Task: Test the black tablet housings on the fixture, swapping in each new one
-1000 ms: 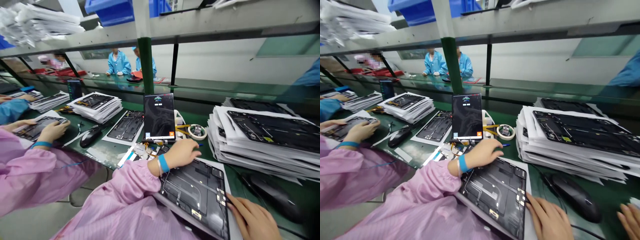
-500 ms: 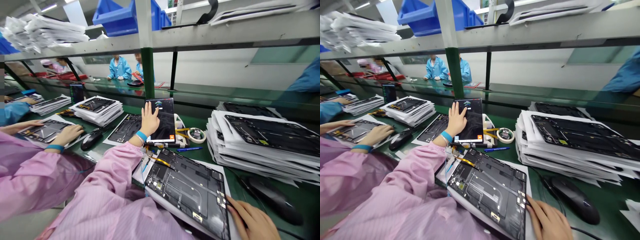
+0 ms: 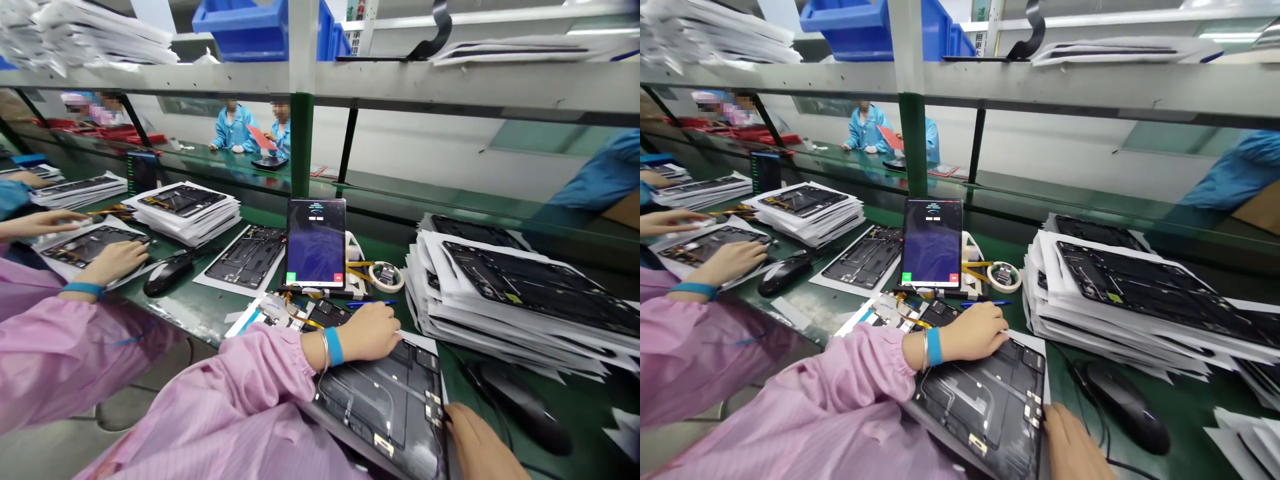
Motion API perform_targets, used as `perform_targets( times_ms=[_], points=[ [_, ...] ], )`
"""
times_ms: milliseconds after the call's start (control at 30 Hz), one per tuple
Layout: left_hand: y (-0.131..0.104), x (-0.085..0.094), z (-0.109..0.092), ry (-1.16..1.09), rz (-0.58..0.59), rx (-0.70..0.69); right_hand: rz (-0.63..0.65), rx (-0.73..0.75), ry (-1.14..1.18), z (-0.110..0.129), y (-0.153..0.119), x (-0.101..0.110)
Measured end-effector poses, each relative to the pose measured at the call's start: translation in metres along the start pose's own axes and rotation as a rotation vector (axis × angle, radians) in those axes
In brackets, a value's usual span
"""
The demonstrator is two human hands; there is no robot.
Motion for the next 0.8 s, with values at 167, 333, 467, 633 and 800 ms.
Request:
perform_targets(
  times_ms=[167,333,467,633,800],
  points=[
    [0.012,-0.026,0.009,-0.082,0.050,-0.088,0.088,-0.142,0.180,0.002,0.000,0.002],
    [0.016,-0.032,0.018,-0.272,0.182,0.019,0.038,-0.303,0.386,0.004,0.015,0.017],
    [0.009,-0.035,0.019,-0.361,0.220,0.049,0.064,-0.551,0.668,0.008,0.017,0.033],
    [0.006,-0.040,0.025,-0.414,0.209,0.062,0.026,-0.919,1.119,0.006,0.017,0.040],
    [0.005,-0.042,0.025,-0.413,0.256,0.065,0.002,-0.956,1.174,0.011,0.022,0.045]
  ],
)
Point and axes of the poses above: each hand's wrist, its own y-axis towards the middle knuckle, its own x-axis out of the back of the hand, z = x × y, the point moved 4 cm from there along y, towards the middle knuckle, and after that the axes turned 6 degrees about y, right-handed, at the moved point
